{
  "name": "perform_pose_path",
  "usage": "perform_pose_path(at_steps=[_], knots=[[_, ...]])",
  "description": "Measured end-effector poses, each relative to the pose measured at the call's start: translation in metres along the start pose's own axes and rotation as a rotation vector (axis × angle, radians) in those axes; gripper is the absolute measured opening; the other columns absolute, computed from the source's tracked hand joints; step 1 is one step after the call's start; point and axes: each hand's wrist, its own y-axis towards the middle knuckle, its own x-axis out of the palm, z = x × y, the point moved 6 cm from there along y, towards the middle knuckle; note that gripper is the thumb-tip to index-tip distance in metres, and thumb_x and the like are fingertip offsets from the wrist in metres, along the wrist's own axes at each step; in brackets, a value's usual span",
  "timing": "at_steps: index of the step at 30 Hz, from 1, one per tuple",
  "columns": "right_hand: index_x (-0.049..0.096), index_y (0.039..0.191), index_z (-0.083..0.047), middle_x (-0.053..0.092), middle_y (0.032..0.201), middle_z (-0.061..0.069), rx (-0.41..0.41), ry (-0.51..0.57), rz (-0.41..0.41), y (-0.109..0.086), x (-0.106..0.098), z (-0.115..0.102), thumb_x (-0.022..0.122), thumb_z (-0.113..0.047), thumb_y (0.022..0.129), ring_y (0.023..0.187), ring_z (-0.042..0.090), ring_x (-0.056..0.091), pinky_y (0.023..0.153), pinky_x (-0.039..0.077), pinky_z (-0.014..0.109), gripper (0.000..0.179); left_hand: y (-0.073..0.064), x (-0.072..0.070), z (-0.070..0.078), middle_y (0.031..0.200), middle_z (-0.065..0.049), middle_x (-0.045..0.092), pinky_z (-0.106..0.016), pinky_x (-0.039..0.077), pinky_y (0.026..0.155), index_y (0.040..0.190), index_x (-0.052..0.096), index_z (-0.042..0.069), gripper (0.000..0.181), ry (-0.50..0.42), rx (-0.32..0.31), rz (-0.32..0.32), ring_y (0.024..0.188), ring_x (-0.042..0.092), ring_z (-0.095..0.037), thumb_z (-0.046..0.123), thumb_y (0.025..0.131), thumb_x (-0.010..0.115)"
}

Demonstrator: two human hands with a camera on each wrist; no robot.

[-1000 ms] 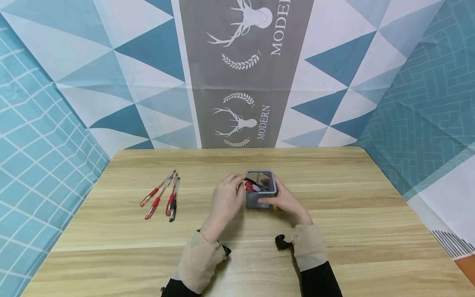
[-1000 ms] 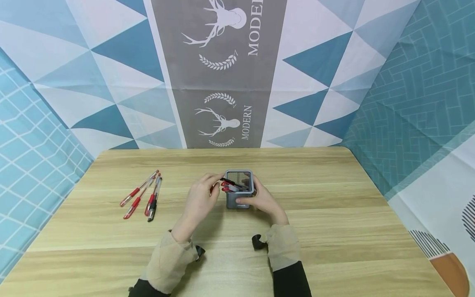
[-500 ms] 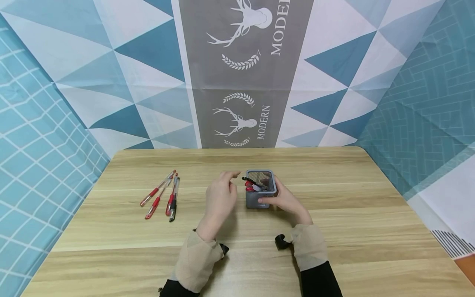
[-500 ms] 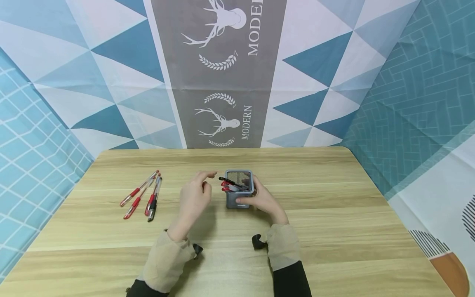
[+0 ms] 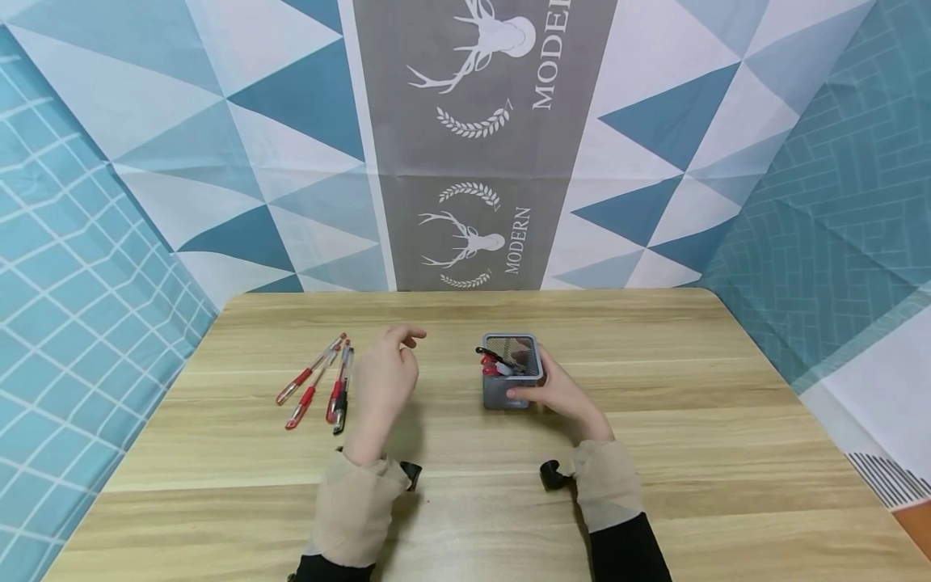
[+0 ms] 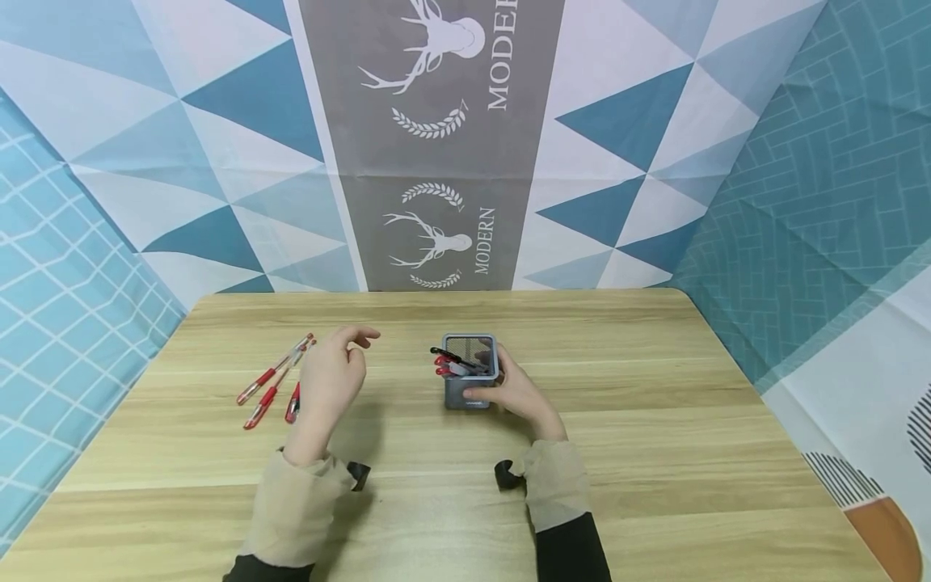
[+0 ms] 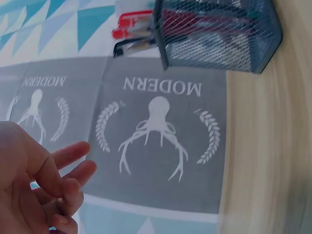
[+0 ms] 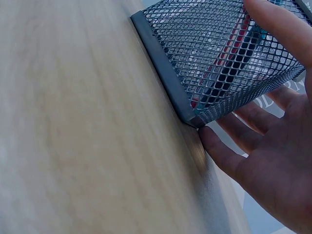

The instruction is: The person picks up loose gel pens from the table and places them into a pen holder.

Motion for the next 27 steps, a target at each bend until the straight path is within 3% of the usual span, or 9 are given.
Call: perform_pose_path(at_steps=[8, 19, 22, 27], knots=[[0.023, 0.141, -0.015, 0.046, 0.132, 0.015, -0.005, -0.004, -0.001, 0.001, 0.001, 0.001, 0.075, -0.011, 0.073, 0.116, 0.028, 0.048, 0.099, 0.033, 0.044, 0.086, 0.002, -0.011, -0.011, 0.078, -0.003, 0.064, -0.026, 0.027, 0.039, 0.098, 0.068, 0.013, 0.036, 0.006, -0.032, -0.035, 0.04, 0.035, -0.015, -0.003, 0.081, 0.04], [0.021, 0.142, -0.014, 0.045, 0.132, 0.015, -0.006, 0.005, -0.004, 0.0, 0.0, 0.0, 0.075, -0.011, 0.074, 0.116, 0.028, 0.047, 0.099, 0.034, 0.044, 0.087, 0.006, -0.019, -0.026, 0.071, -0.009, 0.064, -0.028, 0.029, 0.04, 0.095, 0.068, 0.01, 0.027, 0.132, -0.01, -0.026, 0.042, 0.036, -0.016, 0.004, 0.086, 0.044], [0.021, 0.142, -0.015, 0.045, 0.132, 0.015, -0.001, 0.005, -0.004, 0.0, 0.0, 0.0, 0.075, -0.012, 0.073, 0.115, 0.028, 0.048, 0.097, 0.036, 0.042, 0.088, 0.006, -0.024, -0.036, 0.074, -0.008, 0.065, -0.028, 0.031, 0.042, 0.094, 0.068, 0.01, 0.027, 0.165, 0.001, -0.046, 0.045, 0.041, -0.016, 0.002, 0.085, 0.044], [0.022, 0.142, -0.014, 0.044, 0.133, 0.016, -0.003, 0.017, -0.008, 0.0, 0.001, 0.0, 0.075, -0.01, 0.074, 0.115, 0.028, 0.047, 0.096, 0.038, 0.04, 0.087, 0.006, -0.032, -0.057, 0.079, -0.007, 0.065, -0.027, 0.03, 0.041, 0.099, 0.066, 0.009, 0.037, 0.165, -0.055, -0.106, 0.045, 0.041, -0.016, -0.005, 0.081, 0.037]])
